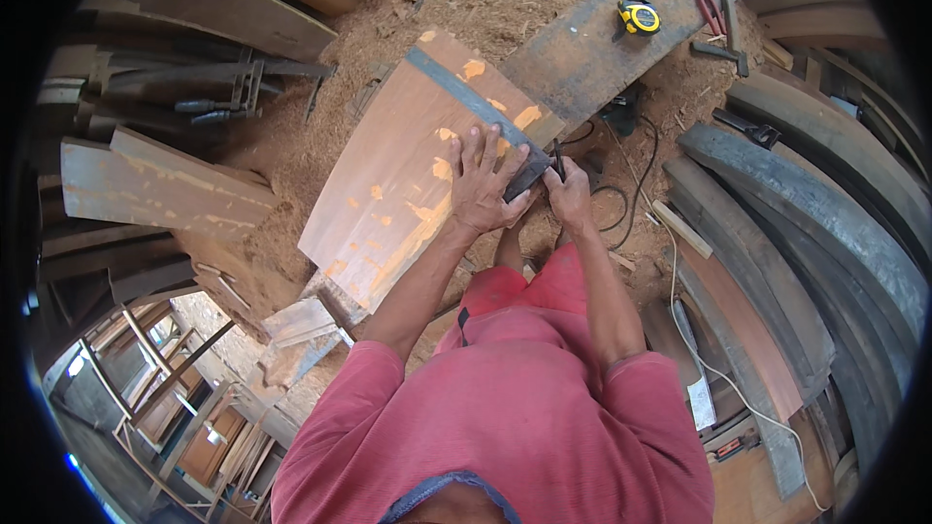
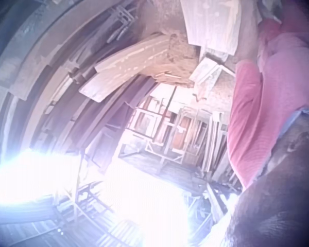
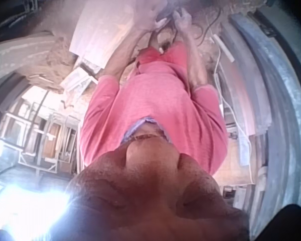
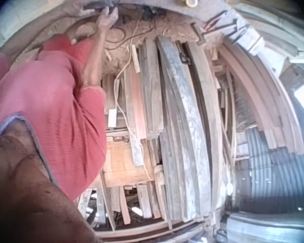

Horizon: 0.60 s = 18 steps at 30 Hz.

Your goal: The person marks a line on a wooden board using a square and a pencil, then cuts the board with a circular saw. They subsequently measure the board with a tape measure and mark another line.

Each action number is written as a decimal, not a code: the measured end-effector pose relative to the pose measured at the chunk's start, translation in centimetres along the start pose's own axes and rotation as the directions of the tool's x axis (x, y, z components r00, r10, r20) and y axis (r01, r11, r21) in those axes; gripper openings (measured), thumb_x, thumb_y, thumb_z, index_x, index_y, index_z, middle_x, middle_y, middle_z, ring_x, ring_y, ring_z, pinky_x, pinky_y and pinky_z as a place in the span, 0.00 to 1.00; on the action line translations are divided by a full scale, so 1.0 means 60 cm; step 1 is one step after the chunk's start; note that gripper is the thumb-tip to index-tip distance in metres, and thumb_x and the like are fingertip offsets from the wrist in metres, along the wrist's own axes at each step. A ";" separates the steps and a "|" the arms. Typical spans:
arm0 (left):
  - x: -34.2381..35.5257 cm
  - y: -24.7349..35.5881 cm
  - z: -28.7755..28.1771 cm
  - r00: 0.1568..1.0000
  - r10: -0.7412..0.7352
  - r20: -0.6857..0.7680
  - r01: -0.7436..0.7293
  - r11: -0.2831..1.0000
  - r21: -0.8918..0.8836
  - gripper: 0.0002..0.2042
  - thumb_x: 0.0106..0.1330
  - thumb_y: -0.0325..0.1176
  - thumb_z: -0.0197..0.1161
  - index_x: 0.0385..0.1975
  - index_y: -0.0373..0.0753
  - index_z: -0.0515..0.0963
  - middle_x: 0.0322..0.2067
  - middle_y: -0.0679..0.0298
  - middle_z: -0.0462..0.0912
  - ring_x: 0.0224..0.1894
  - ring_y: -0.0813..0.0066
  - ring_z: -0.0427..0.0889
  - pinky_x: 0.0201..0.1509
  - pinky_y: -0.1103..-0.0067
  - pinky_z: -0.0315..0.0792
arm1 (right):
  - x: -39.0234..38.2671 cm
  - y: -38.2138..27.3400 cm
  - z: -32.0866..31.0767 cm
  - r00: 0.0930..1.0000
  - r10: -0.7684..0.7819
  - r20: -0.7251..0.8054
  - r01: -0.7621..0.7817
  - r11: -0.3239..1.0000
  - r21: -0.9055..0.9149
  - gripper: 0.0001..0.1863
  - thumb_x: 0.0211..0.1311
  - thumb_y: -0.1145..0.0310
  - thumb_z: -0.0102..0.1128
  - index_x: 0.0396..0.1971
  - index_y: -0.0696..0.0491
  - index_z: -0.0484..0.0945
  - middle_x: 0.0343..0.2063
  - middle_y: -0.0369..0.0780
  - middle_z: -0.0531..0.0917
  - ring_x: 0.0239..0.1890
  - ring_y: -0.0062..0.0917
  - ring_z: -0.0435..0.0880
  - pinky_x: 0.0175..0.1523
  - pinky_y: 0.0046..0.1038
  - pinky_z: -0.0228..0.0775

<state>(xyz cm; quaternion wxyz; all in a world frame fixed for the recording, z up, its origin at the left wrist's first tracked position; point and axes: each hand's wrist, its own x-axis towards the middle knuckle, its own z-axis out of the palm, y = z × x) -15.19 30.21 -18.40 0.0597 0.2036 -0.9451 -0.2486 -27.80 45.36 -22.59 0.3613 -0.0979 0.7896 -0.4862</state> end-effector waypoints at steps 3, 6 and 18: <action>-0.004 -0.001 0.001 0.999 0.023 -0.040 -0.024 0.999 -0.021 0.41 0.48 0.53 0.74 0.68 0.63 0.71 0.75 0.48 0.58 0.77 0.38 0.48 0.78 0.41 0.35 | -0.005 0.008 0.016 1.000 0.007 -0.019 -0.004 0.989 0.148 0.07 0.68 0.70 0.60 0.37 0.60 0.81 0.26 0.30 0.77 0.29 0.15 0.71 0.35 0.23 0.66; -0.011 -0.005 -0.005 0.999 0.050 0.003 -0.049 0.999 -0.011 0.41 0.48 0.54 0.74 0.68 0.63 0.71 0.75 0.48 0.58 0.77 0.38 0.51 0.78 0.42 0.36 | -0.023 0.015 0.011 1.000 0.024 0.009 -0.025 0.997 0.071 0.08 0.67 0.70 0.61 0.35 0.60 0.80 0.25 0.30 0.76 0.29 0.15 0.70 0.35 0.23 0.65; -0.028 -0.019 -0.020 0.978 0.132 0.159 -0.130 0.991 -0.024 0.42 0.49 0.54 0.74 0.70 0.65 0.69 0.77 0.53 0.55 0.78 0.41 0.48 0.78 0.42 0.34 | -0.050 -0.006 -0.048 0.985 0.063 -0.160 -0.075 0.995 -0.071 0.10 0.65 0.66 0.61 0.34 0.57 0.84 0.26 0.38 0.85 0.29 0.20 0.81 0.38 0.26 0.74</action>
